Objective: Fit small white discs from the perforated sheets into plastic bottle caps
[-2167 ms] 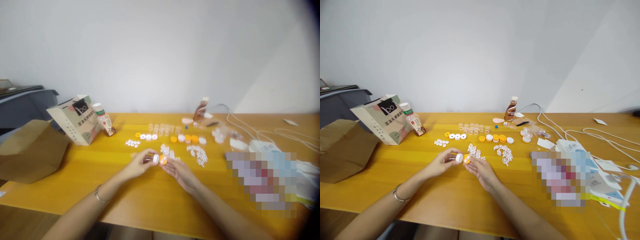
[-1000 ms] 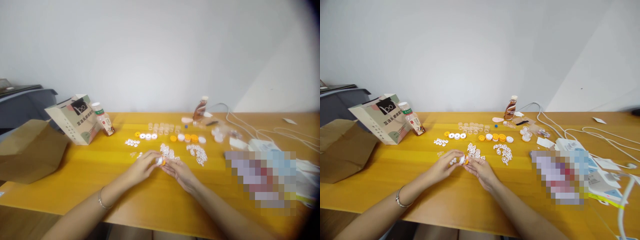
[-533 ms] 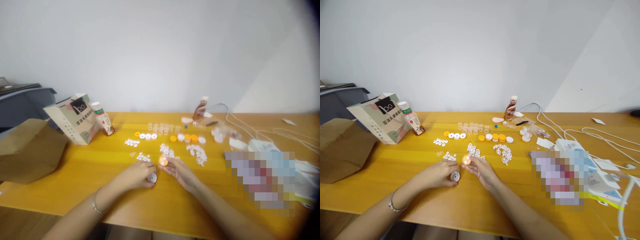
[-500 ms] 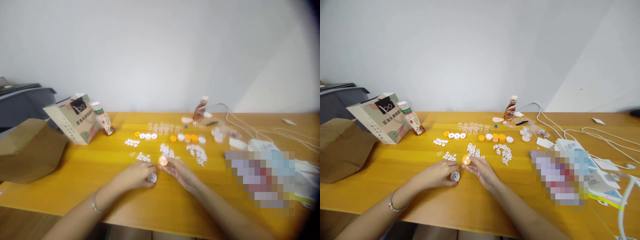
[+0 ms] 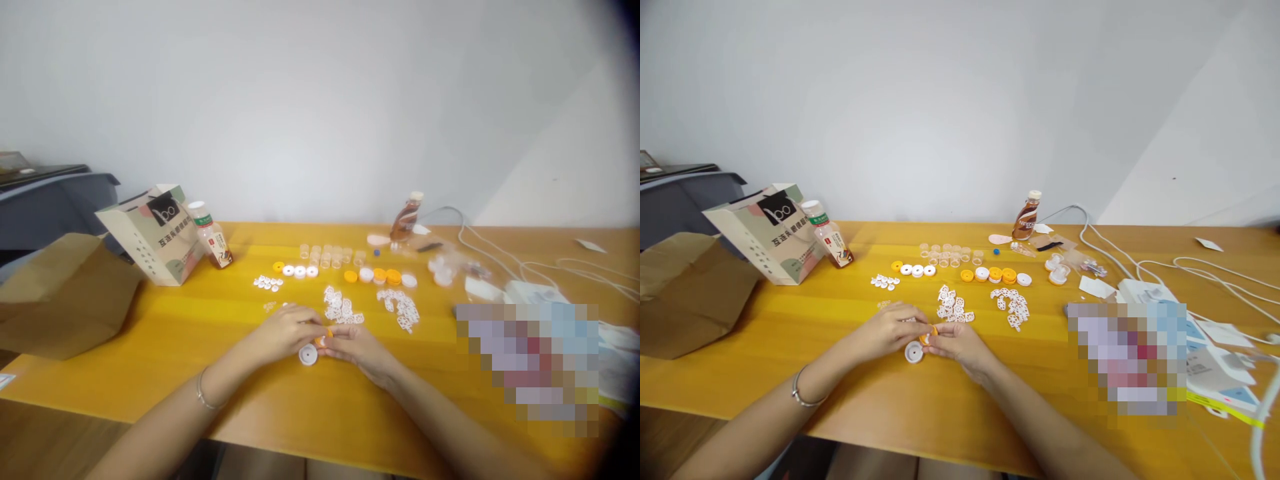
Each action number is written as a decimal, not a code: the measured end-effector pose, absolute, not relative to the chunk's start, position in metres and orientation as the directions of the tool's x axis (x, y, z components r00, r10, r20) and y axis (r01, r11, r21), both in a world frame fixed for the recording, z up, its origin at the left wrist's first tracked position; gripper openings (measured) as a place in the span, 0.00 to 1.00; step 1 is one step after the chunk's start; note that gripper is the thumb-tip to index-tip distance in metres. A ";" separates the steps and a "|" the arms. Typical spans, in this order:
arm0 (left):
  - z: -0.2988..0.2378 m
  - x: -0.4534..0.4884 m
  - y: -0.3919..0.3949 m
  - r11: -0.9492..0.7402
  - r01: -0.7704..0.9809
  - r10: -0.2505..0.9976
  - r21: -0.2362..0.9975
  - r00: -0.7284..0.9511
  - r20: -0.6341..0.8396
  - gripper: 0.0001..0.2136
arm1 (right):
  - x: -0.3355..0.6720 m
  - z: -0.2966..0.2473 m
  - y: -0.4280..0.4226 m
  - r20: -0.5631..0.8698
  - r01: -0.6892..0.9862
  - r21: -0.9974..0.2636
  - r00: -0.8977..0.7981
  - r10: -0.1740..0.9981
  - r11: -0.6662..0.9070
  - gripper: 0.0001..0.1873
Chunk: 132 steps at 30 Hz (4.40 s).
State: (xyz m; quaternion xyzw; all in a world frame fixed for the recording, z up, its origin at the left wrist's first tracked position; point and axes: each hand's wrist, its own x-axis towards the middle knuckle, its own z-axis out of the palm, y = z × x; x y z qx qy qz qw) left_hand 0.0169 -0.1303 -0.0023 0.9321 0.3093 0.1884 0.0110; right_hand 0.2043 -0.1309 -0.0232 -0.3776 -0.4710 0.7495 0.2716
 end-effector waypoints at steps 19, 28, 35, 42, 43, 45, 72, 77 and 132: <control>0.004 0.009 -0.129 -0.937 0.304 0.272 -0.169 0.944 0.186 0.10 | 0.207 -0.028 -0.142 -0.050 0.009 -0.998 -0.675 0.737 -0.059 0.22; 0.010 0.003 -0.133 -0.944 0.329 0.326 0.033 0.907 0.269 0.10 | 0.207 -0.018 -0.143 -0.058 -0.065 -0.988 -0.691 0.720 -0.142 0.22; 0.013 0.003 -0.134 -0.939 0.344 0.332 0.009 0.899 0.287 0.10 | 0.207 -0.016 -0.143 -0.049 -0.082 -0.987 -0.678 0.733 -0.141 0.18; 0.015 0.001 -0.135 -0.938 0.345 0.335 0.022 0.890 0.309 0.09 | 0.207 -0.014 -0.142 -0.010 -0.060 -0.996 -0.662 0.750 -0.065 0.10; 0.015 0.001 -0.135 -0.939 0.343 0.333 0.024 0.890 0.311 0.09 | 0.207 -0.014 -0.142 -0.005 -0.066 -0.996 -0.658 0.753 -0.064 0.10; 0.015 0.001 -0.135 -0.942 0.335 0.325 0.029 0.887 0.328 0.09 | 0.207 -0.014 -0.141 0.011 -0.088 -0.994 -0.652 0.758 -0.061 0.11; 0.002 -0.003 -0.129 -0.838 0.491 0.546 0.239 0.758 0.356 0.14 | 0.211 -0.017 -0.131 -0.078 -0.029 -0.993 -0.568 0.819 -0.114 0.22; 0.005 0.003 -0.141 -0.764 0.577 0.630 0.288 0.764 0.141 0.20 | 0.212 -0.022 -0.125 -0.091 -0.014 -0.994 -0.472 0.877 -0.111 0.18; -0.018 0.024 -0.140 -0.644 0.680 0.764 0.352 0.546 0.343 0.16 | 0.200 -0.029 -0.137 0.029 0.024 -0.999 -0.414 0.910 0.042 0.17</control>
